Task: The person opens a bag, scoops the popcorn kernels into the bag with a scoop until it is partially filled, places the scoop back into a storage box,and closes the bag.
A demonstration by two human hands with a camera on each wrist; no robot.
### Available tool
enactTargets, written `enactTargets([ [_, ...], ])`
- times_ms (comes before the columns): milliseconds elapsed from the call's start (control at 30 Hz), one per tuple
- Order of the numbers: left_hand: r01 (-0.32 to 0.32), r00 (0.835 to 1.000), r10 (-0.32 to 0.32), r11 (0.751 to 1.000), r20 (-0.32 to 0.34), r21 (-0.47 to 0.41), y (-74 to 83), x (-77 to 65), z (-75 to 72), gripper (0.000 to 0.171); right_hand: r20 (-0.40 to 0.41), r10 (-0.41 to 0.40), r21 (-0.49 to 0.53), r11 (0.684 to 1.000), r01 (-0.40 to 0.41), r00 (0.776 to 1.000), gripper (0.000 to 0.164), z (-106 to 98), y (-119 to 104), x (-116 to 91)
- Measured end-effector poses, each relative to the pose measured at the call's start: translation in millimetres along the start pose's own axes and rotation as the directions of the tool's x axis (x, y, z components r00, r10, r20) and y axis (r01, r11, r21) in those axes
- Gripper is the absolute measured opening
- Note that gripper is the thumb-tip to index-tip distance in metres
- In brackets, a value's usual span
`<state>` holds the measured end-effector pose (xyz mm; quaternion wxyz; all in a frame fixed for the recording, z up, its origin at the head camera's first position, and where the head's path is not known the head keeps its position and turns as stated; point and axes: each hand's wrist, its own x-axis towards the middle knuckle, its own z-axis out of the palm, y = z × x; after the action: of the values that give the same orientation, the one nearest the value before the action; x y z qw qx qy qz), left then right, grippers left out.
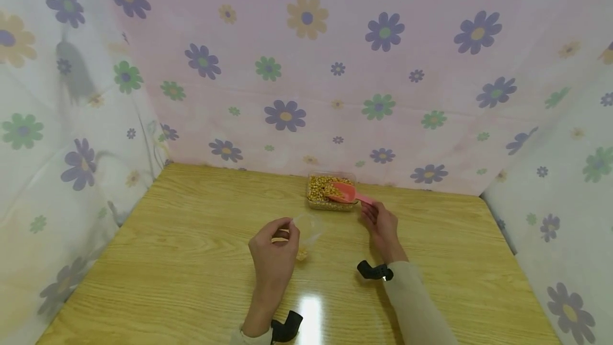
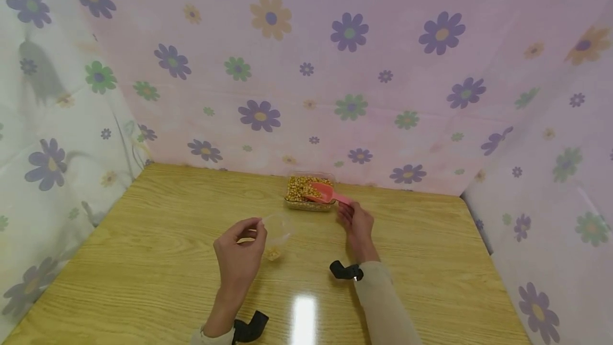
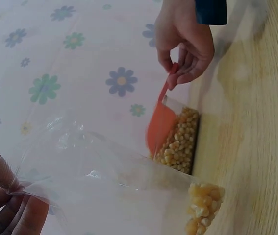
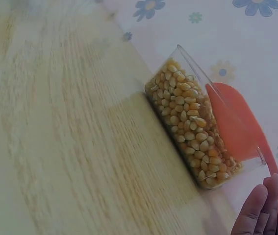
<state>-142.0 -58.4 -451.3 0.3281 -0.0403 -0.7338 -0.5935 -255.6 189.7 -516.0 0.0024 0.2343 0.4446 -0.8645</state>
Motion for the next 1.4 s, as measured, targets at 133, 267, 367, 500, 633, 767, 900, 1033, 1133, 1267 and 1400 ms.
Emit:
enactTargets([
  [133,-0.001,1.0,0.001,1.0,-0.002,0.005,-0.5,0.6,1.0,0.015,0.04,0.003,0.081,0.997,-0.007,0.999,0.024,-1,2,-3],
  [267,0.013,1.0,-0.013,1.0,-0.002,0.003,0.0,1.0,1.9,0.015,0.078,0.024,0.161,0.986,-0.036,0.997,0.024,-3,1,-5],
  [367,0.016,1.0,-0.016,1.0,-0.005,0.003,0.8,0.6,2.1,0.014,0.085,0.046,0.183,0.981,-0.061,0.995,0.025,-5,0,-7],
  [500,0.003,1.0,-0.003,1.0,-0.011,0.004,-0.8,-0.3,3.4,0.013,0.083,0.059,0.174,0.982,-0.073,0.995,0.025,-5,-3,-11],
  [633,0.012,1.0,-0.012,1.0,-0.011,-0.007,-1.5,0.0,4.5,0.012,0.107,0.051,0.165,0.984,-0.069,0.993,0.027,-4,-5,-15],
  [767,0.039,0.999,-0.04,0.999,-0.008,-0.019,-0.9,-0.1,4.6,0.011,0.137,0.048,0.18,0.981,-0.072,0.989,0.031,-3,-5,-21],
  [900,0.047,0.999,-0.047,0.999,-0.009,-0.021,-1.7,-0.5,5.5,0.011,0.158,0.041,0.22,0.973,-0.075,0.987,0.035,0,-5,-28],
  [1033,0.046,0.999,-0.046,0.999,-0.014,-0.024,-1.8,-0.7,5.9,0.011,0.18,0.052,0.282,0.954,-0.102,0.982,0.038,4,-5,-36],
  [1133,0.047,0.999,-0.047,0.999,-0.015,-0.022,-1.9,-1.1,6.1,0.012,0.201,0.07,0.326,0.936,-0.135,0.977,0.037,8,-5,-41],
  [1267,0.047,0.999,-0.048,0.999,-0.013,-0.014,-2.8,-1.5,6.1,0.012,0.214,0.083,0.345,0.926,-0.155,0.973,0.035,11,-6,-49],
  [1400,0.049,0.999,-0.049,0.999,-0.014,-0.002,-4.5,-2.4,6.4,0.012,0.216,0.092,0.345,0.924,-0.164,0.972,0.033,14,-8,-57],
])
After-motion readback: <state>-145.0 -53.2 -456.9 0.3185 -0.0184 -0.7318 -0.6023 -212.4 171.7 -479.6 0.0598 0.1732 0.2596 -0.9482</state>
